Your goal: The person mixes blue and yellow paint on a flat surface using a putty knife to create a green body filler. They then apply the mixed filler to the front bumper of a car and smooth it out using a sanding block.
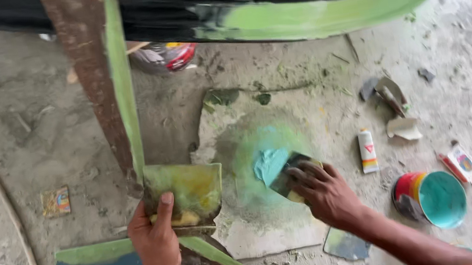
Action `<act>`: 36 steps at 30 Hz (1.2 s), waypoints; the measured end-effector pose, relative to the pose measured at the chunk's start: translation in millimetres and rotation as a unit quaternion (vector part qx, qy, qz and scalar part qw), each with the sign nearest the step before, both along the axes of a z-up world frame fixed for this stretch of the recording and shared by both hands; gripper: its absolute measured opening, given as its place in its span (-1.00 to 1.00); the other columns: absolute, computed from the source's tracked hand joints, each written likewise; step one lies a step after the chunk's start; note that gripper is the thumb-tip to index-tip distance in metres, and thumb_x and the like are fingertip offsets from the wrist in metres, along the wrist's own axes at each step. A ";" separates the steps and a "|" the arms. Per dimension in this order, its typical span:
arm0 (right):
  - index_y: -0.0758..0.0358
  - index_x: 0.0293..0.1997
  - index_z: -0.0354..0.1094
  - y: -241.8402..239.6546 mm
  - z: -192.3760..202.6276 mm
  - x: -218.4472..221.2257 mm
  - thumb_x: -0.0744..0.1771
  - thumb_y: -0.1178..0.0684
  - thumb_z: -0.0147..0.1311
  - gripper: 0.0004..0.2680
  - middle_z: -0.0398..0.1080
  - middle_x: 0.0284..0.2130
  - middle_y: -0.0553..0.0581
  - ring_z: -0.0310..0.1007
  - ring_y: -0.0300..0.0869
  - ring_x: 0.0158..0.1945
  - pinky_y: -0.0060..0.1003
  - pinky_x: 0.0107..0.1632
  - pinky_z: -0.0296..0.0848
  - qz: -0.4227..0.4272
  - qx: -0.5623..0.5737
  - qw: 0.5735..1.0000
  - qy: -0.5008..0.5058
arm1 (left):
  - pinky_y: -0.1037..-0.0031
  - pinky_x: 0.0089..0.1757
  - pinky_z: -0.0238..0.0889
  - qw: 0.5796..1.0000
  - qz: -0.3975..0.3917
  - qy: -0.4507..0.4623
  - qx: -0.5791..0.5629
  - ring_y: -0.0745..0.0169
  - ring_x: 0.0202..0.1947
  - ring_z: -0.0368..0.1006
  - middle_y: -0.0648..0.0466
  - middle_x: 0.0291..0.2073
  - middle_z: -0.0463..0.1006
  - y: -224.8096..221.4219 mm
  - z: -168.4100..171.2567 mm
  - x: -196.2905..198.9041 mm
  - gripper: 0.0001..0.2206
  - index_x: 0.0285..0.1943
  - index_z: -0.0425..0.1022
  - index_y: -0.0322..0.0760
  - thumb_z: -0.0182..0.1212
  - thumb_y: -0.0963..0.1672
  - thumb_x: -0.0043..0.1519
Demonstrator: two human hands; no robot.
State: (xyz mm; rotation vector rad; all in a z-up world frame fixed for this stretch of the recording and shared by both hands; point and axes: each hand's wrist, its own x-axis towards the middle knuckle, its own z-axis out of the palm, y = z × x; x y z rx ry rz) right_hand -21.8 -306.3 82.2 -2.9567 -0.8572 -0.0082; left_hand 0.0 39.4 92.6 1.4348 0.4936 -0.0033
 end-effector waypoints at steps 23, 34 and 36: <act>0.24 -0.30 0.22 58.8 29.5 70.6 0.27 0.12 -0.25 -0.89 0.34 -0.61 0.12 0.23 -0.16 -0.61 -0.22 -0.57 0.16 -0.397 0.099 0.823 0.394 | 0.14 0.03 0.60 0.999 -0.001 -0.015 -0.049 0.06 -0.07 0.55 0.09 -0.22 0.58 -0.5 7.0 5.3 -0.78 -0.12 0.53 -0.19 0.20 -0.03 0.18; 0.48 -0.08 0.11 87.5 48.1 91.0 0.36 0.27 -0.16 -0.91 0.28 -0.16 0.42 0.40 0.15 -0.12 -0.04 -0.05 0.57 -0.625 0.575 0.390 0.356 | 0.18 -0.13 0.65 0.996 -0.037 -0.055 -0.063 0.14 -0.24 0.55 0.13 -0.36 0.57 -14.5 19.6 2.0 -0.82 -0.21 0.55 -0.17 0.21 -0.03 0.19; 0.50 -0.06 0.20 64.1 60.6 85.3 0.36 0.27 -0.28 -0.85 0.36 -0.28 0.35 0.42 0.02 -0.26 -0.24 -0.32 0.47 -0.512 0.437 0.580 0.459 | 0.03 -0.20 0.59 0.999 -0.048 0.018 -0.015 0.10 -0.30 0.50 0.15 -0.41 0.50 -9.2 25.5 -1.3 -0.73 -0.18 0.52 -0.15 0.16 0.04 0.16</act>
